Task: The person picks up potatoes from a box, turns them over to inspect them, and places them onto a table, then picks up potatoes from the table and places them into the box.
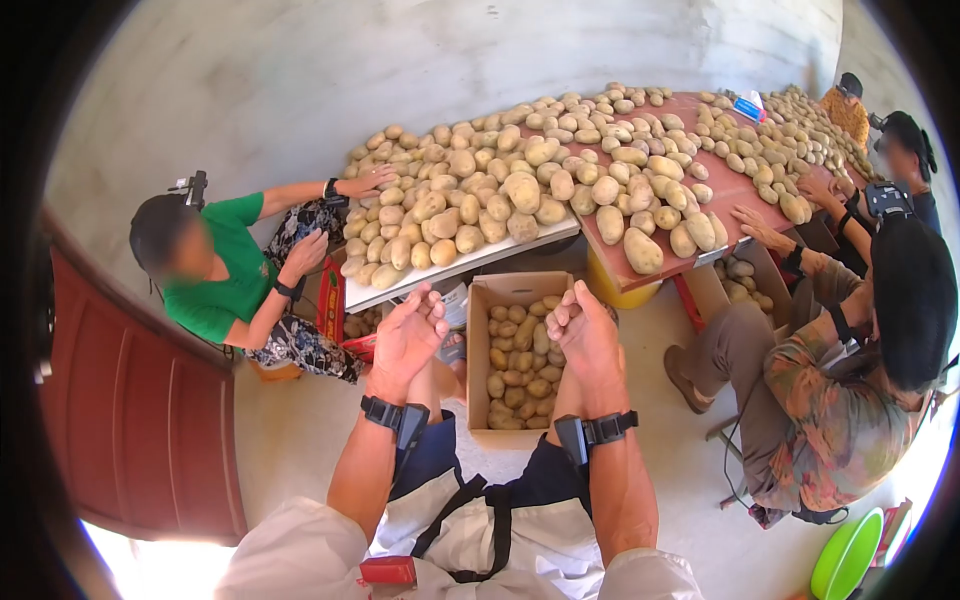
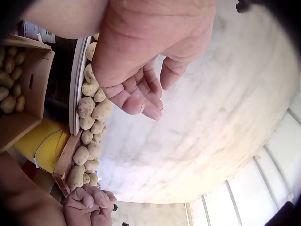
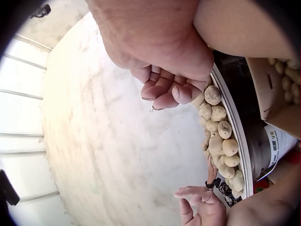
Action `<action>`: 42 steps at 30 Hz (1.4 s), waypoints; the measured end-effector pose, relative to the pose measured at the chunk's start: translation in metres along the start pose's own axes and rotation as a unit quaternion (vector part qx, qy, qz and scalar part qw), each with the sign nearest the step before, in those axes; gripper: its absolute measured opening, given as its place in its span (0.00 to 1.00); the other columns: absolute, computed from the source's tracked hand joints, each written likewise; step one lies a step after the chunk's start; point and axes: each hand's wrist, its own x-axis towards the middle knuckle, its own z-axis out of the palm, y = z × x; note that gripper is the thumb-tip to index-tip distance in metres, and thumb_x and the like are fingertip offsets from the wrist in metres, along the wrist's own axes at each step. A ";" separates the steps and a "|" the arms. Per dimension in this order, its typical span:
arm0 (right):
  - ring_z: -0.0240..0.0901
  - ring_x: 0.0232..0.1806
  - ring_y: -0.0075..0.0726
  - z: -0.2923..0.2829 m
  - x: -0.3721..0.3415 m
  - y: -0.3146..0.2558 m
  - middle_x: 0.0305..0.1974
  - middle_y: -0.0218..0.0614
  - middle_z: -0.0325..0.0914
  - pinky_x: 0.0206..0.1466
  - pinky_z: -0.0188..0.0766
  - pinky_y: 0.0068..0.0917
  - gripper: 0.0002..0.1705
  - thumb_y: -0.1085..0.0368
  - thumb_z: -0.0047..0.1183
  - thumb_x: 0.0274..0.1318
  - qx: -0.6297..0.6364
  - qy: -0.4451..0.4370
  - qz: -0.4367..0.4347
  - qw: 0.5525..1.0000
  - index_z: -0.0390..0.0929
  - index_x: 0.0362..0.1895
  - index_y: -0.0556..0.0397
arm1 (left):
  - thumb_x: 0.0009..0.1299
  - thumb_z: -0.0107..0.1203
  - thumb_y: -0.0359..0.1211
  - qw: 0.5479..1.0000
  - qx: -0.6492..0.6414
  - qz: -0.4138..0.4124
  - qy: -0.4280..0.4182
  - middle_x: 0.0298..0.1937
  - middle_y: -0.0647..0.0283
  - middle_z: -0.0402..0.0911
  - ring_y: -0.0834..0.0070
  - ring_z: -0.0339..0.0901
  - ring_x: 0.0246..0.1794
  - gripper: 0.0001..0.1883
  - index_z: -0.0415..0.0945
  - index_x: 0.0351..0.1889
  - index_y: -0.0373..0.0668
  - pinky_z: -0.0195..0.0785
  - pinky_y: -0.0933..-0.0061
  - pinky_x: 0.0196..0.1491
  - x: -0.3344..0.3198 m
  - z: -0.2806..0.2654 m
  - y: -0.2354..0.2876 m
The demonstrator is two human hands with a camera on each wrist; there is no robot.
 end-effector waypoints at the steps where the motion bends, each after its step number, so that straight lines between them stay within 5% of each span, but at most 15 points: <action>1: 0.62 0.25 0.33 0.000 0.000 0.000 0.20 0.30 0.64 0.30 0.58 0.26 0.19 0.50 0.49 0.69 0.000 0.000 0.000 1.000 0.71 0.30 0.48 | 0.73 0.55 0.35 1.000 0.000 0.002 0.001 0.44 0.66 0.79 0.71 0.76 0.46 0.13 0.75 0.53 0.43 0.69 0.70 0.46 -0.001 0.000 0.000; 42: 0.63 0.26 0.33 -0.004 -0.004 -0.003 0.20 0.29 0.66 0.30 0.60 0.26 0.18 0.50 0.48 0.70 -0.005 -0.014 -0.005 1.000 0.73 0.30 0.48 | 0.74 0.54 0.33 1.000 -0.016 -0.002 -0.014 0.45 0.64 0.80 0.70 0.78 0.47 0.13 0.74 0.54 0.42 0.73 0.68 0.47 0.003 -0.012 0.002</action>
